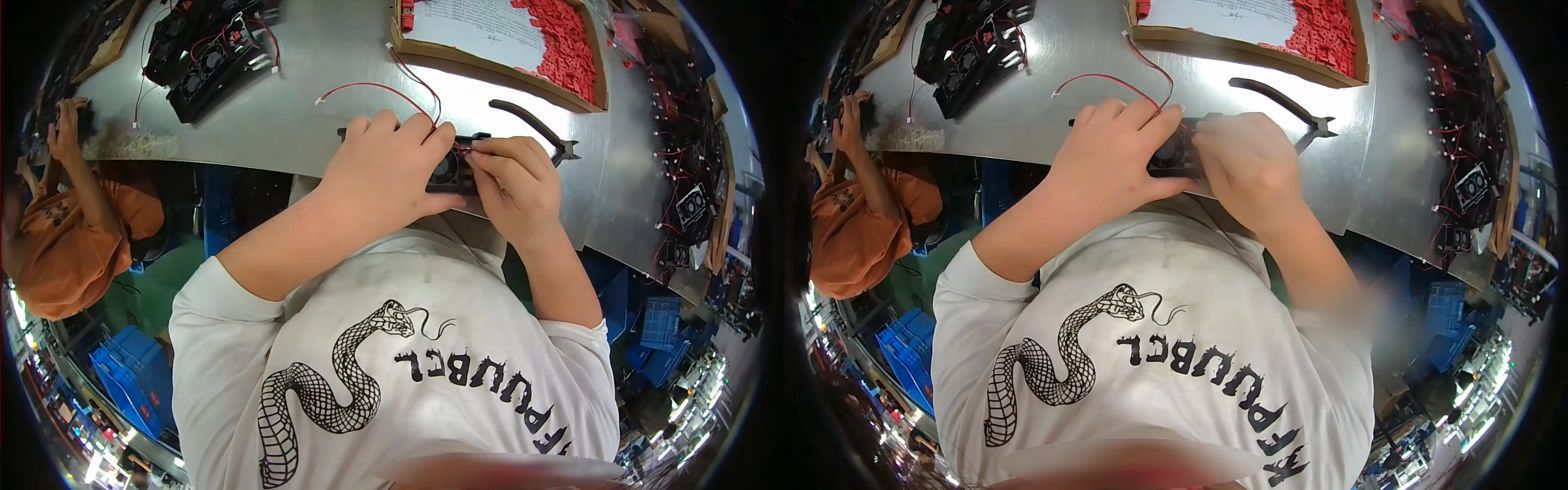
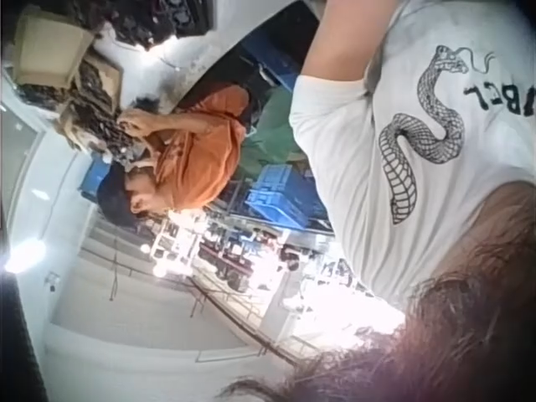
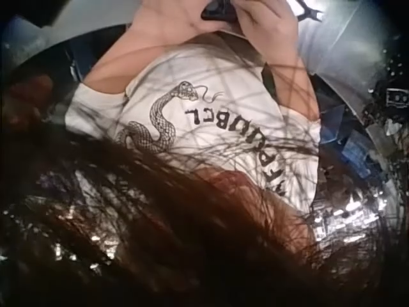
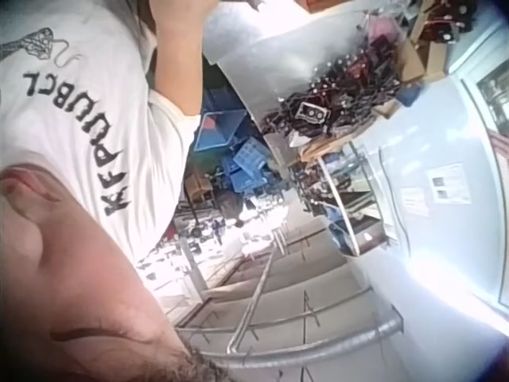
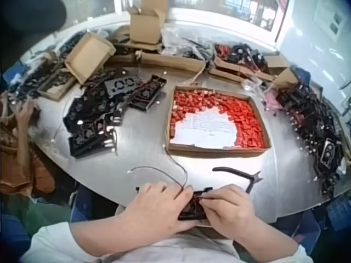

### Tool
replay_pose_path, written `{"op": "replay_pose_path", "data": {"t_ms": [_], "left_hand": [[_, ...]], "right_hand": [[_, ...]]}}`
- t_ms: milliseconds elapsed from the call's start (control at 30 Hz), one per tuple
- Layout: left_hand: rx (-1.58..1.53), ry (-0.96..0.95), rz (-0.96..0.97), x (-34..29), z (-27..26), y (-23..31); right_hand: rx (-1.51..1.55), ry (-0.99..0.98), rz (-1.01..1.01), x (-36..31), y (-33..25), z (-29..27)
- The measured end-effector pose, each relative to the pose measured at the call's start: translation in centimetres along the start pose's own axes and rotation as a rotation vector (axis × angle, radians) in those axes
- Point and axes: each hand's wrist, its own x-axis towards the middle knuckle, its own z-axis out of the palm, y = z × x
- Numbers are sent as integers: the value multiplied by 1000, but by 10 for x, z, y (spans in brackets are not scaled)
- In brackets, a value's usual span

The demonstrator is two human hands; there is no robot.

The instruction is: The recorder is assembling small electronic components, likely cooling fans, by attaching red plastic parts and manipulating wires.

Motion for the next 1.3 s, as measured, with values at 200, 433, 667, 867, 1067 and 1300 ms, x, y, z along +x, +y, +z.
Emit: {"op": "replay_pose_path", "data": {"t_ms": [200,433,667,867,1067,1300], "left_hand": [[16,-20,-4,0,-1,0],[-15,-100,-45,2,-6,3],[-63,-87,9,6,-6,-6],[-79,-105,8,9,-6,-3],[-89,-122,28,24,-3,5],[-83,-148,-21,23,-4,13]], "right_hand": [[15,-132,-17,5,4,-1],[87,-246,65,6,6,-13],[-339,-535,356,-9,25,-46],[-89,-328,164,-26,54,-48],[1390,-3,358,47,9,-66],[1345,-131,266,52,12,-50]]}}
